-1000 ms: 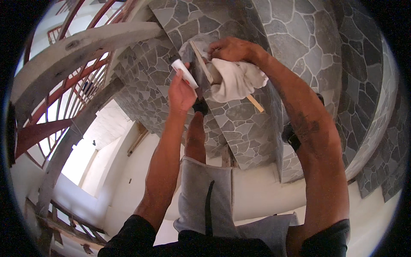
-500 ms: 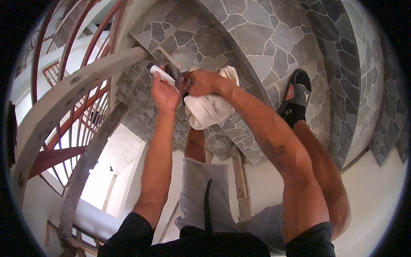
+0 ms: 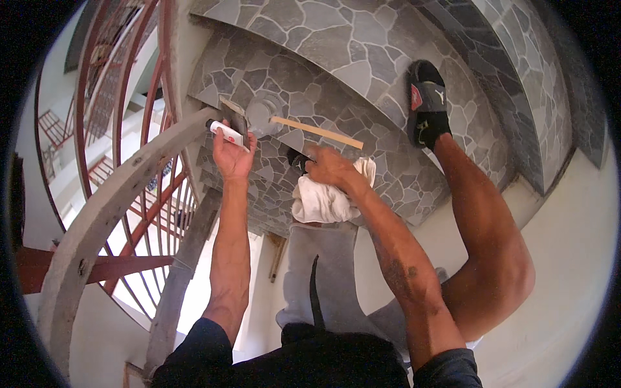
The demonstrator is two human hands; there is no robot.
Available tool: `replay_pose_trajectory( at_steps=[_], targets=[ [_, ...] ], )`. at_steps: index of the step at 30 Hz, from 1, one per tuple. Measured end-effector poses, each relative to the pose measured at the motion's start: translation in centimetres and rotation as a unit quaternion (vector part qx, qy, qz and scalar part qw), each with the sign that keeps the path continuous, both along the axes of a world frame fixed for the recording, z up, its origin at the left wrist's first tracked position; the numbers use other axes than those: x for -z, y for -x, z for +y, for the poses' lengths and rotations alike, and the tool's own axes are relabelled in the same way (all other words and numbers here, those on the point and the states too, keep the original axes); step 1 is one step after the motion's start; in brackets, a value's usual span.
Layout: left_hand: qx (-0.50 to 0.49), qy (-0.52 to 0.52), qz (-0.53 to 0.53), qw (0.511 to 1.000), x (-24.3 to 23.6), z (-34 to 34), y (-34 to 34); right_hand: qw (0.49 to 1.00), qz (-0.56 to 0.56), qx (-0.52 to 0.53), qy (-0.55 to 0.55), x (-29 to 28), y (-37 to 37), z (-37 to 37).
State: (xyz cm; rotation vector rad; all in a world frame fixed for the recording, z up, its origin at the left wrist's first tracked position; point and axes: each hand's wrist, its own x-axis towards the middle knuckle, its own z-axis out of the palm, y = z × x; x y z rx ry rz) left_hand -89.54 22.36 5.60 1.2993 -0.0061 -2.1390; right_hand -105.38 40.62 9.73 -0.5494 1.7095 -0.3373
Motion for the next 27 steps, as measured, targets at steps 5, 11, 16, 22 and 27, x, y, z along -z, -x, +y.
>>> replay_pose_trajectory(
  at_steps=[5,11,16,22,27],
  targets=[
    [0.007,-0.003,0.018,1.0,-3.9,0.1,0.3,0.991,-0.035,-0.13,0.012,-1.1,-1.0,1.7],
    [0.025,0.057,0.101,0.993,-8.4,-1.1,-0.1,0.988,-0.064,-0.014,-0.137,-2.4,-2.9,1.3],
    [0.063,0.099,0.009,0.993,-6.1,-1.6,0.8,0.996,0.003,0.088,0.01,3.5,-5.3,-0.5],
    [0.042,0.087,0.064,0.993,-5.7,-1.6,-1.4,0.995,0.0,0.097,0.031,6.3,-4.8,-2.9],
    [-0.003,0.055,0.109,0.993,-6.1,-2.5,-1.9,0.995,-0.008,0.103,0.014,6.7,-3.8,-3.3]
  ],
)
